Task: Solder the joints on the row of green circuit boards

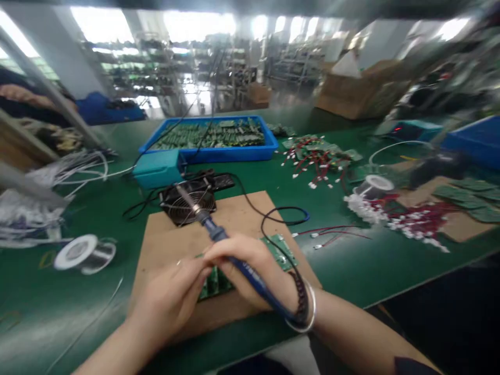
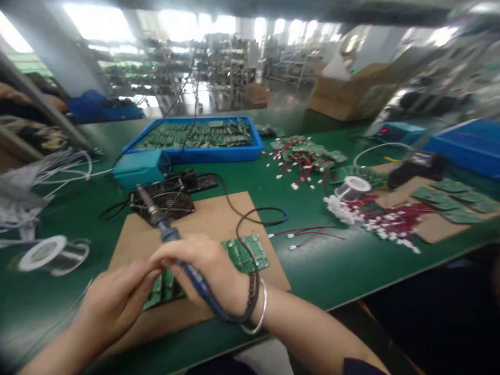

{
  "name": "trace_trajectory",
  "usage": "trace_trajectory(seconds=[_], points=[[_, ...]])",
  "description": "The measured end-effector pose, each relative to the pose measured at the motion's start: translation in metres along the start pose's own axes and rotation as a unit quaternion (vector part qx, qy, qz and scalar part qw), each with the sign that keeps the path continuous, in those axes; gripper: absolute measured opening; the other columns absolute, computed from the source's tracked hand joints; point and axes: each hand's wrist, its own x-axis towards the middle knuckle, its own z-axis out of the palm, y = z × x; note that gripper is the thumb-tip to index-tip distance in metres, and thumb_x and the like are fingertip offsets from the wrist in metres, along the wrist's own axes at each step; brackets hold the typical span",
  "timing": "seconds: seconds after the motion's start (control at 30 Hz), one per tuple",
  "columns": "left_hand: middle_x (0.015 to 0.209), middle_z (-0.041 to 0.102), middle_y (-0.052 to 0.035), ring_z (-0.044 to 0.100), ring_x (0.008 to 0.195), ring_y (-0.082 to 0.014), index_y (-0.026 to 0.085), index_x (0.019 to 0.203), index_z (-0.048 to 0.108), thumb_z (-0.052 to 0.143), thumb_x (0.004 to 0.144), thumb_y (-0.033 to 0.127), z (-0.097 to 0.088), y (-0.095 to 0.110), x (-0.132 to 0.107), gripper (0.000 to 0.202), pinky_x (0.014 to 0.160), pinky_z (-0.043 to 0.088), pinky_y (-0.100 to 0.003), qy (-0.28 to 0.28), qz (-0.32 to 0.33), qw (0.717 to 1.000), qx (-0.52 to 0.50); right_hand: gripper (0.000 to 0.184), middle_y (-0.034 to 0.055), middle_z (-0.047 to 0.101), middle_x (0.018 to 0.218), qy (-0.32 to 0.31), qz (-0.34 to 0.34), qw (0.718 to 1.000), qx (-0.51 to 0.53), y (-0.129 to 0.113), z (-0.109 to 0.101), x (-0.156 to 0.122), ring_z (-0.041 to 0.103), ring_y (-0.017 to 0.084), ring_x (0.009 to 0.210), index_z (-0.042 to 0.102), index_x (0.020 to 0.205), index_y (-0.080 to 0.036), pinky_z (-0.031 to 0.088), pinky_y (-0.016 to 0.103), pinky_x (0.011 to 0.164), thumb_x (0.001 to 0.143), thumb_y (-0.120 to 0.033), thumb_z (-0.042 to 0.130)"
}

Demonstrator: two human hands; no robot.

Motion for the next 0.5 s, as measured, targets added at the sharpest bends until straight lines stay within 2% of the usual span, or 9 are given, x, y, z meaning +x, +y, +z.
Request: trace_trajectory(seconds=[0.03,0.1,0.2,0.27,0.37,0.43,0.5], points=[[0.059,0.062,-0.0001,0.059,0.050,-0.0115,0.017,0.075,0.061,0.034,0.100,0.023,0.000,0.002,0.004,0.037,0.047,0.043,-0.019,-0.008,-0.008,1.000,0.000,0.014,0.0020,0.067,0.091,0.012,-0.018,1.000,-0.020,0.005,-0.001,-0.003,0.064,0.010,0.086,0.063,0.097,-0.017,0.051,0.019,0.082,0.094,-0.012,0.051],[0.070,0.067,-0.0017,0.064,0.062,-0.0131,0.016,0.083,0.064,0.036,0.100,0.023,0.007,0.000,0.012,0.033,0.055,0.046,-0.021,-0.023,-0.024,0.999,-0.040,0.018,0.0006,0.067,0.092,0.022,-0.048,0.996,-0.073,0.014,-0.006,-0.010,0.064,0.009,0.085,0.062,0.099,-0.019,0.051,0.018,0.080,0.092,-0.006,0.052],[0.065,0.064,0.0012,0.058,0.057,-0.0102,0.016,0.079,0.065,0.050,0.096,0.027,0.017,-0.010,0.018,0.025,0.056,0.043,-0.020,-0.007,-0.085,0.991,-0.099,0.018,-0.0007,0.068,0.090,0.022,-0.065,0.987,-0.144,0.024,-0.019,-0.017,0.066,0.010,0.082,0.065,0.097,-0.022,0.052,0.020,0.077,0.091,-0.007,0.056],[0.061,0.061,0.0020,0.053,0.054,-0.0097,0.017,0.074,0.066,0.058,0.091,0.031,0.018,-0.017,0.015,0.023,0.055,0.041,-0.021,0.021,-0.141,0.983,-0.115,0.015,-0.0004,0.070,0.089,0.032,-0.059,0.981,-0.184,0.029,-0.028,-0.018,0.067,0.012,0.080,0.067,0.094,-0.023,0.053,0.021,0.076,0.091,-0.011,0.060],[0.058,0.055,0.0032,0.048,0.053,-0.0095,0.017,0.072,0.065,0.063,0.087,0.031,0.016,-0.026,0.006,0.021,0.052,0.038,-0.022,0.081,-0.211,0.969,-0.096,0.009,0.0002,0.071,0.087,0.080,-0.041,0.968,-0.234,0.034,-0.036,-0.018,0.068,0.014,0.078,0.071,0.093,-0.024,0.055,0.024,0.073,0.089,-0.017,0.065],[0.056,0.050,0.0046,0.046,0.052,-0.0087,0.017,0.072,0.065,0.063,0.087,0.027,0.015,-0.028,0.000,0.018,0.052,0.038,-0.021,0.109,-0.229,0.965,-0.071,0.013,0.0009,0.072,0.090,0.115,-0.029,0.958,-0.261,0.039,-0.038,-0.021,0.069,0.015,0.077,0.072,0.099,-0.025,0.056,0.025,0.070,0.088,-0.019,0.068],[0.055,0.047,0.0056,0.045,0.051,-0.0079,0.017,0.073,0.064,0.062,0.087,0.022,0.015,-0.028,-0.004,0.016,0.052,0.038,-0.022,0.126,-0.219,0.966,-0.044,0.024,0.0022,0.072,0.095,0.133,-0.017,0.952,-0.275,0.044,-0.041,-0.027,0.069,0.017,0.081,0.069,0.111,-0.026,0.056,0.028,0.071,0.088,-0.020,0.069]])
